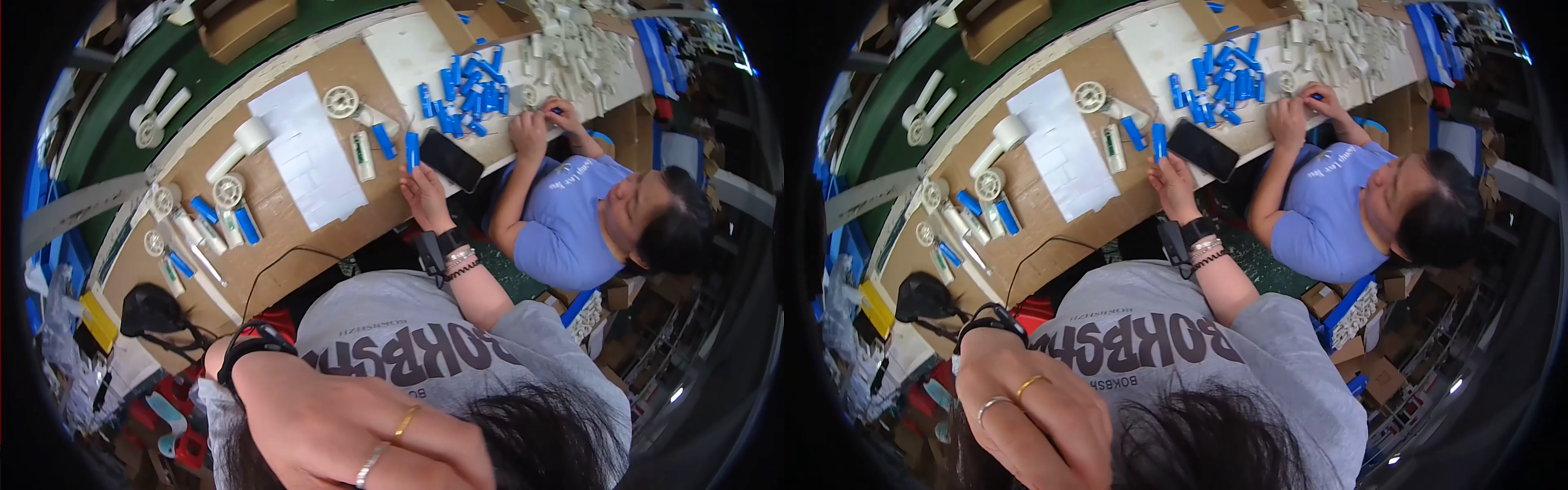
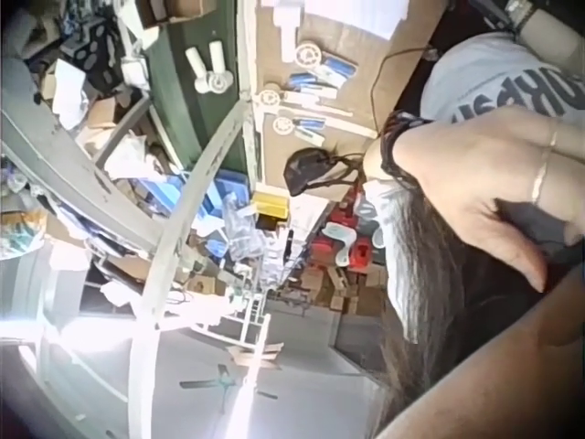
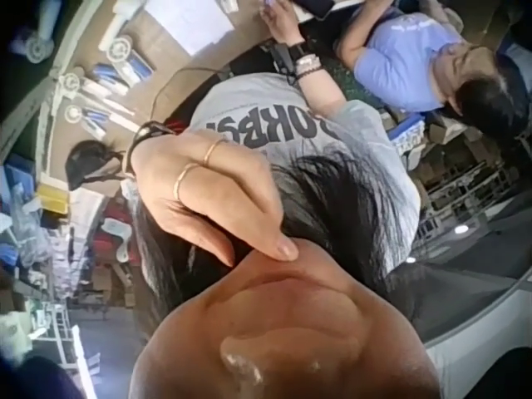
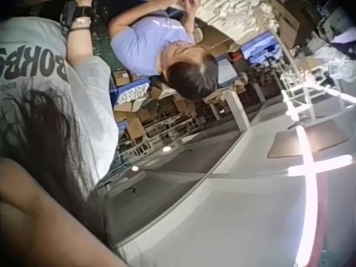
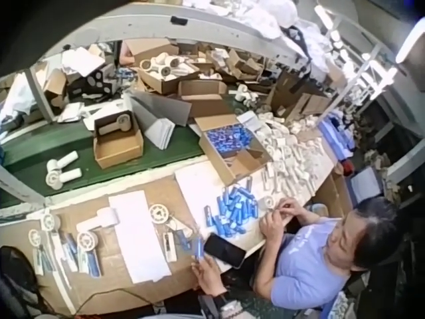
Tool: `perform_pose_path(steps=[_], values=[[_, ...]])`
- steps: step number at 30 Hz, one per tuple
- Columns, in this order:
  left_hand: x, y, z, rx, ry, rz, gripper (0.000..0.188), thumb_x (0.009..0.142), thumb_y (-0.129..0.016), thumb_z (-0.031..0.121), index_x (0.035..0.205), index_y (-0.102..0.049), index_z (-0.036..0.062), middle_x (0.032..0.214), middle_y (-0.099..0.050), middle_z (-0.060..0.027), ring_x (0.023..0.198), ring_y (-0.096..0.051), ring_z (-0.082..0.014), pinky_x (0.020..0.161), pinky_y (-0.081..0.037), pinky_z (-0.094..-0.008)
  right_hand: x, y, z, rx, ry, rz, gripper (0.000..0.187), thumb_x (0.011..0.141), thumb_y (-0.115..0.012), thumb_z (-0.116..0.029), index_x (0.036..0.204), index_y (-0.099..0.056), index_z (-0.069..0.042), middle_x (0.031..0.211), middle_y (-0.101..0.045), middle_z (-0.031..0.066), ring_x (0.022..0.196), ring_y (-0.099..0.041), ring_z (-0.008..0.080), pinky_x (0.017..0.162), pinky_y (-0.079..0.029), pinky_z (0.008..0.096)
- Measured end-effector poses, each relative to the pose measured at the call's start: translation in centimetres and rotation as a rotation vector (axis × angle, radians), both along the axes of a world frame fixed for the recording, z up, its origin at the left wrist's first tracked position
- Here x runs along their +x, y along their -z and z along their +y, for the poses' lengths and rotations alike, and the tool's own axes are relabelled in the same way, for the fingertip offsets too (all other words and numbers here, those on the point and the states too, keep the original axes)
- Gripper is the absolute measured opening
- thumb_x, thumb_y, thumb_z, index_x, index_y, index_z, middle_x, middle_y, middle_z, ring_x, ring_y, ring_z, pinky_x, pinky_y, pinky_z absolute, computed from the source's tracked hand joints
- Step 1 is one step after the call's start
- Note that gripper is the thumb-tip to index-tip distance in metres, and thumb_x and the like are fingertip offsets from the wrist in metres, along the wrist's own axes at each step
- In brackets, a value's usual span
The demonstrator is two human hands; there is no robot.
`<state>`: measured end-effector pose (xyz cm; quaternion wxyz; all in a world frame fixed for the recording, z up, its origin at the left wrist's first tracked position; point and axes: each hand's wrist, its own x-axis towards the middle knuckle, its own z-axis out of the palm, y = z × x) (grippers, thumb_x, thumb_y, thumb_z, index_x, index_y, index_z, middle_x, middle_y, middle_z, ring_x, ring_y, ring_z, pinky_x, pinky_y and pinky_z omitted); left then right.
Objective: The person picks up a battery, applies a piece of tape to its side, and presses it down by hand. After repeating this process with several batteries, they set them down and pick up a black bag.
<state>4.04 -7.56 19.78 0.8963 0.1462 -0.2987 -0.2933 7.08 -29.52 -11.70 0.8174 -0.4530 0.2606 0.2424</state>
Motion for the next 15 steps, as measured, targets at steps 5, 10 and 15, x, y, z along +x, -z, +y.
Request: perform_pose_path(steps=[5,10,15], values=[[2.5,-1.1,-0.5,0.008,-0.021,-0.326,0.028,0.076,-0.065,0.007,0.098,-0.060,-0.0093,0.089,-0.058,-0.0157,0.071,-0.059,-0.0230,0.059,-0.047,-0.0279,1.7,-0.1,0.5,0.034,0.030,-0.019,0.023,0.088,-0.051,-0.019,0.109,-0.048,-0.011,0.098,-0.059,0.0039,0.076,-0.057,0.0093,0.069,-0.047,0.0219],[1.8,-1.1,-1.1,-0.029,-0.081,-0.315,0.025,0.075,-0.066,0.004,0.095,-0.060,-0.0102,0.087,-0.059,-0.0172,0.070,-0.059,-0.0231,0.058,-0.046,-0.0277,2.4,-0.1,0.2,0.058,0.053,-0.060,0.022,0.089,-0.050,-0.018,0.110,-0.047,-0.011,0.098,-0.059,0.0045,0.077,-0.057,0.0095,0.069,-0.047,0.0218],[1.1,-0.7,-1.0,-0.066,-0.142,-0.261,0.024,0.075,-0.066,0.004,0.092,-0.061,-0.0106,0.089,-0.059,-0.0182,0.069,-0.059,-0.0227,0.056,-0.046,-0.0267,2.3,-0.2,0.1,0.043,0.056,-0.050,0.021,0.089,-0.050,-0.019,0.109,-0.048,-0.011,0.098,-0.059,0.0042,0.077,-0.057,0.0094,0.069,-0.046,0.0217]])
